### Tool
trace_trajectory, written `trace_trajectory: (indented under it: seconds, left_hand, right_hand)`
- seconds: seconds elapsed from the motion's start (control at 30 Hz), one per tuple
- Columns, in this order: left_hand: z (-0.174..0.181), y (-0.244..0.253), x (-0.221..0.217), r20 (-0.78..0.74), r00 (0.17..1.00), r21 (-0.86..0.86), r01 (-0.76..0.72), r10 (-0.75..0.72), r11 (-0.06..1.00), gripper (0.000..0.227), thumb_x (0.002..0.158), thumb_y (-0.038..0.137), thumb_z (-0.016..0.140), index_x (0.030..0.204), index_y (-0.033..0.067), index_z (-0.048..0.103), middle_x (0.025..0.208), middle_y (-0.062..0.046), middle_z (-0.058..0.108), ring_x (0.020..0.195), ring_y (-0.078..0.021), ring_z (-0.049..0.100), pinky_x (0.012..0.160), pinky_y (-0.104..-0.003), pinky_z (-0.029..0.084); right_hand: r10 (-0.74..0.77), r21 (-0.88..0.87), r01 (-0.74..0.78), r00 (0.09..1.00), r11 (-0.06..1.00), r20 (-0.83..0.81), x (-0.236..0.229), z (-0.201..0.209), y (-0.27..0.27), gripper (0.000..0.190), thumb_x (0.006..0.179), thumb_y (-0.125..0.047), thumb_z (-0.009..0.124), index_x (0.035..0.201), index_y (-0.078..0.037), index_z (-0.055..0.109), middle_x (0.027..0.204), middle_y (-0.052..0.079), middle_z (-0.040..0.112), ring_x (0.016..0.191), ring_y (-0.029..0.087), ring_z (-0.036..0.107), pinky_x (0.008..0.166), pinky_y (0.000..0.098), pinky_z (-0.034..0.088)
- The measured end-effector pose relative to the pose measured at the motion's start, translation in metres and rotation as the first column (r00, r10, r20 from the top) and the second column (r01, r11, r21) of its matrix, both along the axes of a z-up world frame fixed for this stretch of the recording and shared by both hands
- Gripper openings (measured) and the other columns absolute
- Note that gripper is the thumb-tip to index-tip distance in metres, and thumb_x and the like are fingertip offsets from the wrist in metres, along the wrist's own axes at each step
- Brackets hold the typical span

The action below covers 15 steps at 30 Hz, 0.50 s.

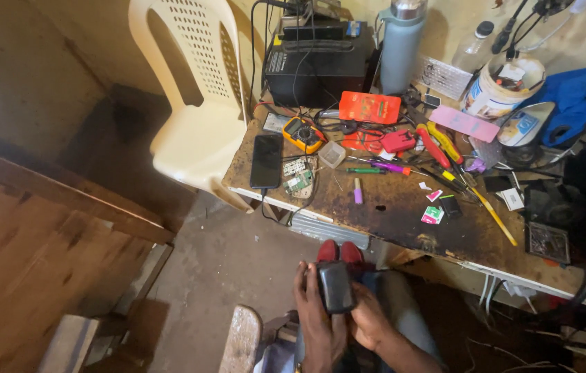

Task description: The person solders a small electronic component by hand and then uses a thin metal tool to pry open the plastic casing of a charging box.

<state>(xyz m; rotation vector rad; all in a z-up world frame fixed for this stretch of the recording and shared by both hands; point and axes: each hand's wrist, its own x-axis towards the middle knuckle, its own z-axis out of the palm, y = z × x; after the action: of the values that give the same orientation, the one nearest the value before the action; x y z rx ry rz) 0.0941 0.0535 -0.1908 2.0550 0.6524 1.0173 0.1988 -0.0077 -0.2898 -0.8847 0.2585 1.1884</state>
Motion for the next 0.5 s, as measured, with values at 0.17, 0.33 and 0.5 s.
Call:
trace_trajectory:
  seconds: [0.17,0.33,0.5]
  left_hand:
    - [-0.034,0.022,-0.002,0.121,0.981,-0.471,-0.077,0.151,0.879,0.083,0.083,-0.002,0.049,0.165,0.0057,0.035,0.169,-0.015,0.043,0.157,-0.0274,0.039,0.128,-0.042,0.027]
    - [-0.013,0.063,-0.023,0.026,0.899,-0.953,-0.110,0.437,0.282,0.055,0.091,0.027,0.071,0.144,0.0144,0.067,0.111,-0.023,0.086,0.088,-0.0294,0.079,0.058,-0.035,0.053]
    - [-0.051,0.077,-0.070,0.242,0.876,-0.891,0.032,0.417,0.452,0.073,0.086,0.034,0.069,0.148,-0.0028,0.061,0.109,-0.035,0.079,0.089,-0.0427,0.079,0.070,-0.042,0.058]
  right_hand:
    - [0.069,-0.016,-0.067,0.980,0.998,0.189,0.033,0.016,0.023,0.012,0.098,-0.014,0.072,0.108,-0.009,0.068,0.095,0.007,0.075,0.075,0.018,0.070,0.056,0.0301,0.051]
    - [0.305,-0.280,-0.121,0.439,0.952,0.845,0.131,0.009,0.091,0.028,0.102,-0.049,0.059,0.096,-0.022,0.064,0.072,-0.001,0.065,0.048,0.008,0.052,0.042,0.0244,0.043]
    - [0.551,-0.577,0.085,-0.439,0.812,0.710,0.195,-0.020,0.158,0.036,0.080,-0.003,0.070,0.115,-0.009,0.069,0.117,0.017,0.067,0.110,0.042,0.063,0.094,0.0541,0.049]
